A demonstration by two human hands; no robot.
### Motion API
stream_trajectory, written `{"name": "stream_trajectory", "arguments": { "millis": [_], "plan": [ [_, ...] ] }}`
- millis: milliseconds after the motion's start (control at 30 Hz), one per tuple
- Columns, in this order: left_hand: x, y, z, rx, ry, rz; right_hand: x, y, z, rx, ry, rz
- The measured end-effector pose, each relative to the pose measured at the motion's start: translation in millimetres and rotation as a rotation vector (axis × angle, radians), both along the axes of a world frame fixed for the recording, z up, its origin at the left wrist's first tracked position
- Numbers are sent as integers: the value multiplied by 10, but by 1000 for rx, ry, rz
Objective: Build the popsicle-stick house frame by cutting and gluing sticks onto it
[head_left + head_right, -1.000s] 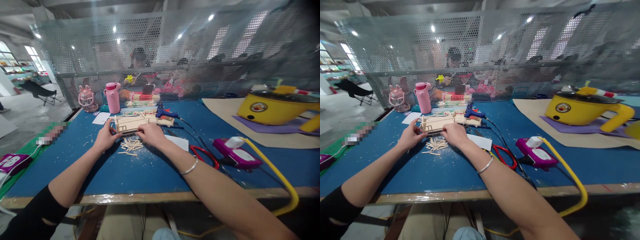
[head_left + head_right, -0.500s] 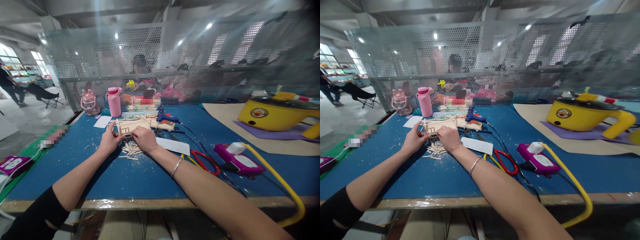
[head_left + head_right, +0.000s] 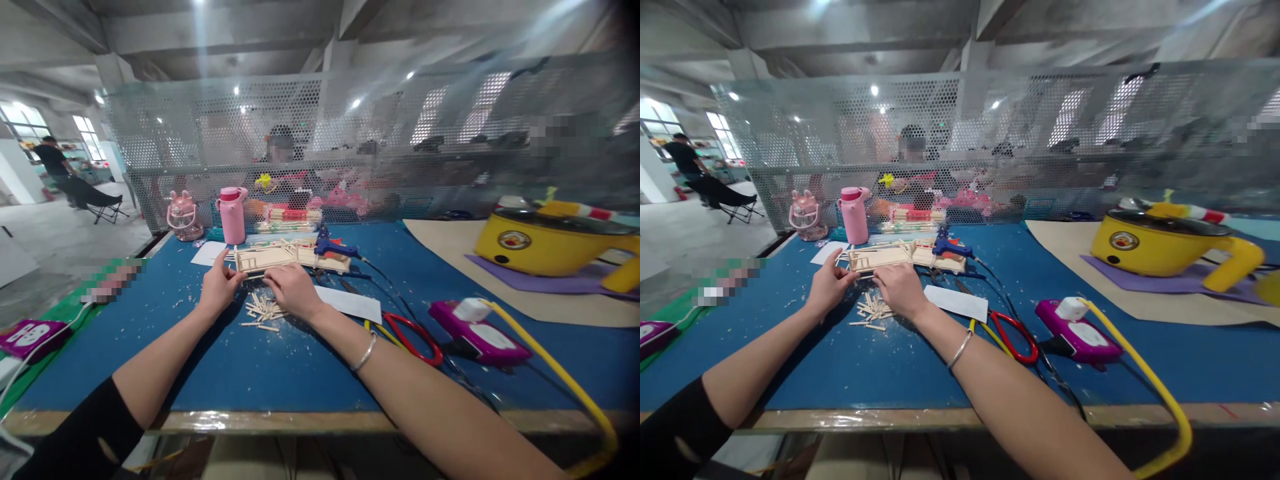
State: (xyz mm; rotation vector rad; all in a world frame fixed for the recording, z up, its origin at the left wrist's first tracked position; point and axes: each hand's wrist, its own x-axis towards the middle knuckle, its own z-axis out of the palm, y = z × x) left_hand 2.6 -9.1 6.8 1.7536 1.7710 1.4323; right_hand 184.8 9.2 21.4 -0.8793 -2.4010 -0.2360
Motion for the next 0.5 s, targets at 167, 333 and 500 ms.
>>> {"name": "stream_trajectory", "arguments": {
  "millis": [167,333,500],
  "plan": [
    [-46,17,7,26,49,-9,72,110,-19,40,63,-130],
    [-7,-45,43,60,81,-64,86,218,-41,24,-45,-185],
    [13,-39,61,121,-168,-66,112,235,-36,45,-25,-197]
  ]
}}
